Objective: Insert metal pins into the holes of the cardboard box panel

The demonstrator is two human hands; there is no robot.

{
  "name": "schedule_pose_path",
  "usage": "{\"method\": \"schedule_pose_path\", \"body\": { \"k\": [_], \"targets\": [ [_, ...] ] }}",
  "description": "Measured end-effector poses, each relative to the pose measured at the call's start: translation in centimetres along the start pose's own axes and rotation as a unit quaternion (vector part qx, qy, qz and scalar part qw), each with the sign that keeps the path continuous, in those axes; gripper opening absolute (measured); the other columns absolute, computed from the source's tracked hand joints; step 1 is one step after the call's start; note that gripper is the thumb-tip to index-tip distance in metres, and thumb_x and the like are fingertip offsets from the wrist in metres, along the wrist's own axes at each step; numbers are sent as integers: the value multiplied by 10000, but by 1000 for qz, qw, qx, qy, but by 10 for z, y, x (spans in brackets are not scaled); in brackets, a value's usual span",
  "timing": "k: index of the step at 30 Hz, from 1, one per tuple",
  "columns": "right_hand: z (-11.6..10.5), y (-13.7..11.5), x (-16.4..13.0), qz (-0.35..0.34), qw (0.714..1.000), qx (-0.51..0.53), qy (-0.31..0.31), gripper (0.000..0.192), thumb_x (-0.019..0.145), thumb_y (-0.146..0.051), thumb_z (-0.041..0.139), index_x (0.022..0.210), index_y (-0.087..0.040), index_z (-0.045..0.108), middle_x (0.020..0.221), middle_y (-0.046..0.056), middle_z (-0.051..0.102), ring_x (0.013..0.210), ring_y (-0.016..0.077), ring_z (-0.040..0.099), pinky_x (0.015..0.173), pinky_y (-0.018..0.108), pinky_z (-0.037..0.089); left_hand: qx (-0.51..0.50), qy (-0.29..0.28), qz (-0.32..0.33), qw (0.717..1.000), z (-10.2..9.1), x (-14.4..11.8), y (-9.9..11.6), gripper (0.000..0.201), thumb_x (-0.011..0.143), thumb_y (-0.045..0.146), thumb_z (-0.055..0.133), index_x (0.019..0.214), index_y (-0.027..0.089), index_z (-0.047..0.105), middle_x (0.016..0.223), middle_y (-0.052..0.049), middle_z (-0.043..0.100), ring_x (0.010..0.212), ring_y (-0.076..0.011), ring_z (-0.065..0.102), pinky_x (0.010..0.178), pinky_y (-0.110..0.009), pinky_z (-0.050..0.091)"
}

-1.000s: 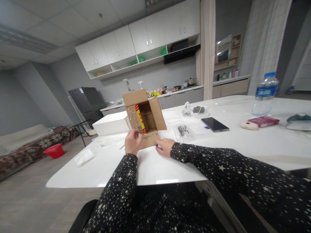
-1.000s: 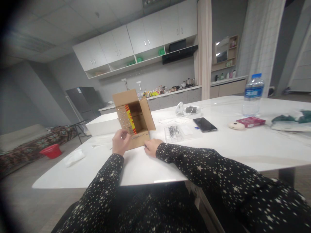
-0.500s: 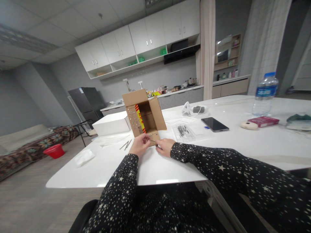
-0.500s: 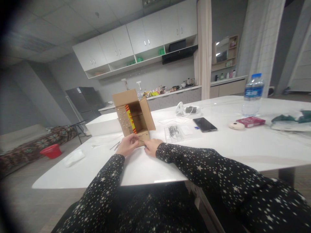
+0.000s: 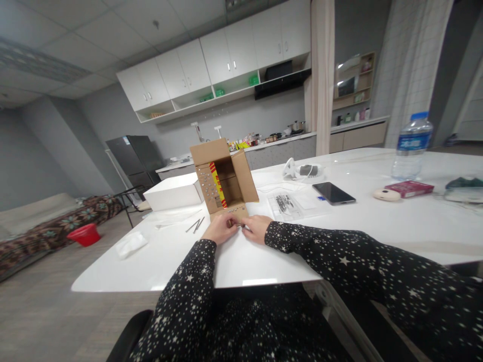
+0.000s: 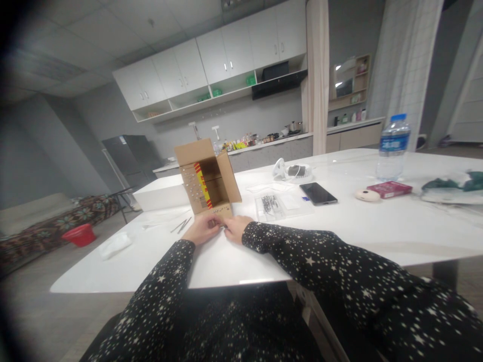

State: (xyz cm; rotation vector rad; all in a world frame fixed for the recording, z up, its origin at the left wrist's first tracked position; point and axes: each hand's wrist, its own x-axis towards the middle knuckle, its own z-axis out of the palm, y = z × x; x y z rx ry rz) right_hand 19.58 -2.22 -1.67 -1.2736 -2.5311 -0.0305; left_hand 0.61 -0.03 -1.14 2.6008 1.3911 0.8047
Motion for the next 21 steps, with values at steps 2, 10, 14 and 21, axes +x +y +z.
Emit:
{"method": "schedule_pose_path", "body": {
  "k": [2,10,14,21],
  "targets": [
    [0,0,0,-3,1000,2,3,305,885,-352,400,1078,-219,595,998,72,690,904,219,645,696,287,431,5,-5,7,1000,0,0,1,171,699,156,540,807,178,670,762,-13,667,667,-136,577,635,-249,453],
    [-2,-1,-1,-4,1000,3,1,323,892,-347,404,1129,-236,593,1016,68,690,918,217,642,714,295,443,42,-25,36,998,-3,1,8,185,706,140,543,801,193,692,773,-22,673,718,-155,585,675,-262,453],
    [-4,-3,-1,4,1000,0,-11,334,894,-346,403,1149,-238,592,1027,73,689,922,223,640,715,299,443,45,-29,36,998,-3,1,8,190,709,140,541,806,193,695,774,-20,675,715,-153,584,676,-262,453],
    [-5,-3,-3,1,1000,4,-6,327,897,-350,403,1144,-241,588,1024,67,690,916,216,640,712,289,438,39,-26,28,999,-2,0,8,184,703,140,536,796,193,686,774,-18,672,718,-153,587,682,-263,457]
  ]
}}
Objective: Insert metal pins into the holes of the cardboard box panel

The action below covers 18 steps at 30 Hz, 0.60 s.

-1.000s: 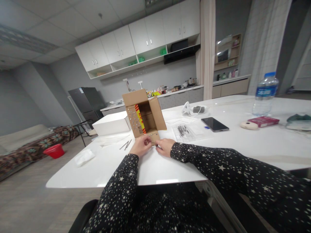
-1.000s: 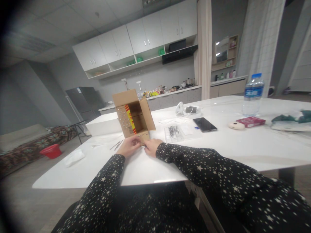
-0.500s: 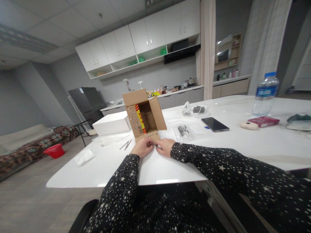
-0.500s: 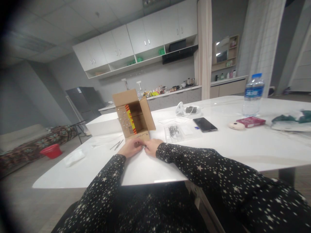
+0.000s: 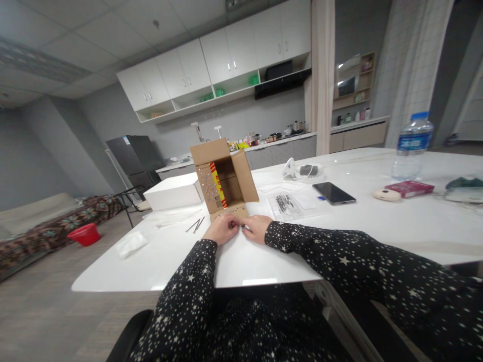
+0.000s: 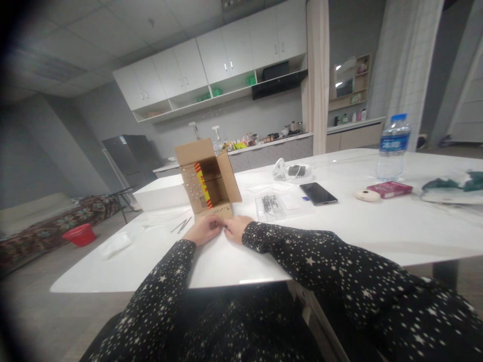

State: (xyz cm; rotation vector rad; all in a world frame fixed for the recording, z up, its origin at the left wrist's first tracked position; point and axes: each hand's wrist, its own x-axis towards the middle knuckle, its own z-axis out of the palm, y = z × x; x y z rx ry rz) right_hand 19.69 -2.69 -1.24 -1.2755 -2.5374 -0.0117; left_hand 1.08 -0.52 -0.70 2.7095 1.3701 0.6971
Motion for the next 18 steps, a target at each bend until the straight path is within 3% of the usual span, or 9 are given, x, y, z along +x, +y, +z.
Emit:
{"method": "schedule_pose_path", "body": {
  "k": [5,10,18],
  "targets": [
    [2,0,2,3,1000,-2,2,314,894,-345,409,1122,-236,596,1018,68,692,916,213,639,728,288,432,4,15,-23,1000,0,0,-1,148,720,182,541,799,195,666,764,-14,662,697,-152,582,672,-268,456],
    [2,1,3,-2,1000,-10,3,290,897,-337,415,1094,-241,604,1012,61,692,900,201,640,717,276,423,44,81,-61,994,-3,0,-1,141,758,206,535,846,200,645,837,-30,658,814,-179,597,761,-299,460],
    [4,0,5,13,1000,-13,-8,295,896,-338,415,1091,-237,612,1024,65,691,911,204,637,715,277,419,131,179,-188,957,-6,-1,-5,168,796,249,538,944,212,608,967,-69,622,976,-239,576,847,-370,425]
  ]
}}
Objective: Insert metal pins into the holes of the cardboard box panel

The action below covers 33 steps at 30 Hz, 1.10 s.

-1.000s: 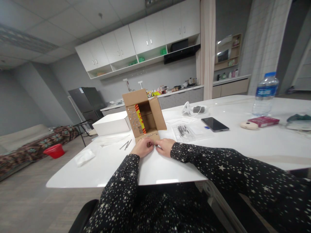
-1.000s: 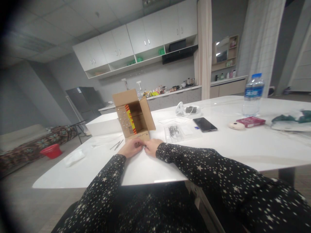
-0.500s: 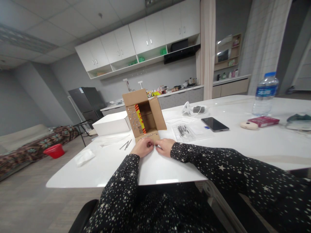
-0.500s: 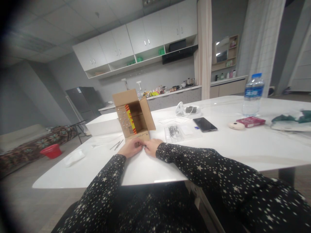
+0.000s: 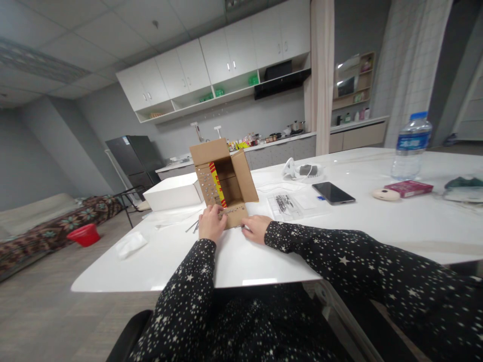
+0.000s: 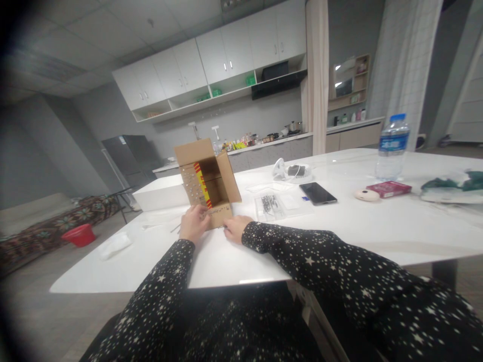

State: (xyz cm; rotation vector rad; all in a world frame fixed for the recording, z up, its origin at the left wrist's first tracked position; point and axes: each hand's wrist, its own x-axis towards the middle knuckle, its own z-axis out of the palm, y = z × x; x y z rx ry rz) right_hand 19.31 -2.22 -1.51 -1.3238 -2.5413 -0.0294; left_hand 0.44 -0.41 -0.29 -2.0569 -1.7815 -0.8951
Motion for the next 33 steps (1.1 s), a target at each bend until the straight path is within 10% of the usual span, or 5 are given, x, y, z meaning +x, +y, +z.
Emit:
{"method": "schedule_pose_path", "body": {
  "k": [33],
  "targets": [
    [0,0,0,-3,1000,2,1,305,889,-339,403,1090,-235,607,1021,64,687,902,205,634,700,276,412,29,-41,-15,999,3,1,-2,164,876,248,417,938,192,558,1019,-92,620,1029,-263,563,859,-407,424]
  ]
}}
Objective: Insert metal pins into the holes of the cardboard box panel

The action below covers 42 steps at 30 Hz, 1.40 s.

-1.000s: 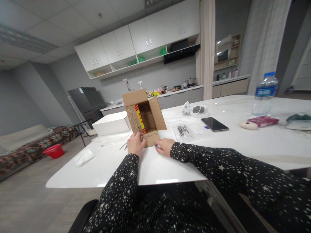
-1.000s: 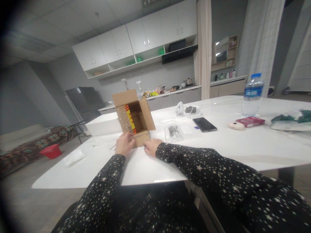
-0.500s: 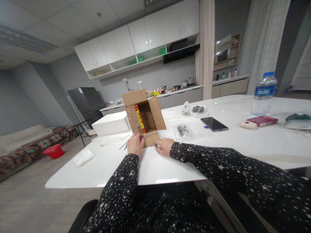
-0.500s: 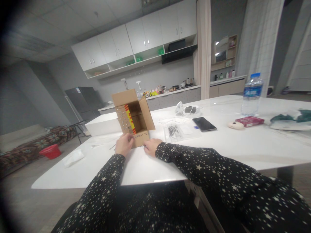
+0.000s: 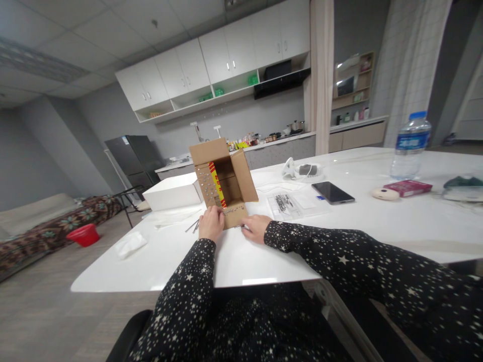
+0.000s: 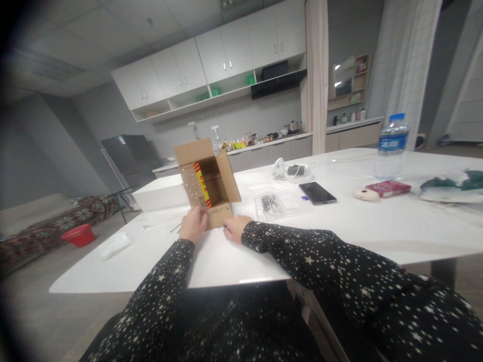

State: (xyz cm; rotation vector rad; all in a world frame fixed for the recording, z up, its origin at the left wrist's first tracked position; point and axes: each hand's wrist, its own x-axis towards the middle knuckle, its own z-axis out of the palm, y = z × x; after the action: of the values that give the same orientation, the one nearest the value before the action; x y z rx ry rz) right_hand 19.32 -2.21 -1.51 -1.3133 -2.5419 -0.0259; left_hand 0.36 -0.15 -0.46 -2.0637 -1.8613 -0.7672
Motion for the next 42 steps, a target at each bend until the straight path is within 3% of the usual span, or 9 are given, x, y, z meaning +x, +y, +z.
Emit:
{"method": "schedule_pose_path", "body": {
  "k": [13,30,33,37,42],
  "targets": [
    [4,3,0,-14,1000,2,19,313,890,-343,385,1078,-235,611,999,67,692,892,206,639,694,281,413,-45,1,-10,999,-1,1,0,83,830,271,492,878,209,519,872,-48,669,862,-223,612,755,-341,416],
    [3,4,0,-22,999,2,24,281,881,-327,393,1029,-222,608,1001,66,695,871,204,643,683,278,410,-165,181,12,970,-6,0,4,62,773,271,515,790,214,496,676,19,574,587,-124,522,595,-238,401],
    [1,3,0,-19,1000,3,17,285,883,-324,399,1043,-220,612,1000,69,694,881,208,643,690,278,412,-200,154,52,966,-8,-2,7,60,776,265,513,793,210,495,674,27,557,603,-114,521,619,-233,419],
    [-1,0,-1,-1,1000,4,1,294,889,-325,411,1074,-225,616,1016,70,694,904,211,641,721,282,420,-227,65,101,967,-9,-5,11,56,759,233,516,805,203,525,688,29,576,624,-111,534,656,-238,445],
    [-3,0,-2,-5,1000,11,0,319,894,-339,397,1097,-232,620,1042,68,689,928,213,636,752,287,431,-242,11,119,963,-4,-5,10,90,766,240,535,825,185,576,681,28,595,619,-107,534,653,-234,454]
  ]
}}
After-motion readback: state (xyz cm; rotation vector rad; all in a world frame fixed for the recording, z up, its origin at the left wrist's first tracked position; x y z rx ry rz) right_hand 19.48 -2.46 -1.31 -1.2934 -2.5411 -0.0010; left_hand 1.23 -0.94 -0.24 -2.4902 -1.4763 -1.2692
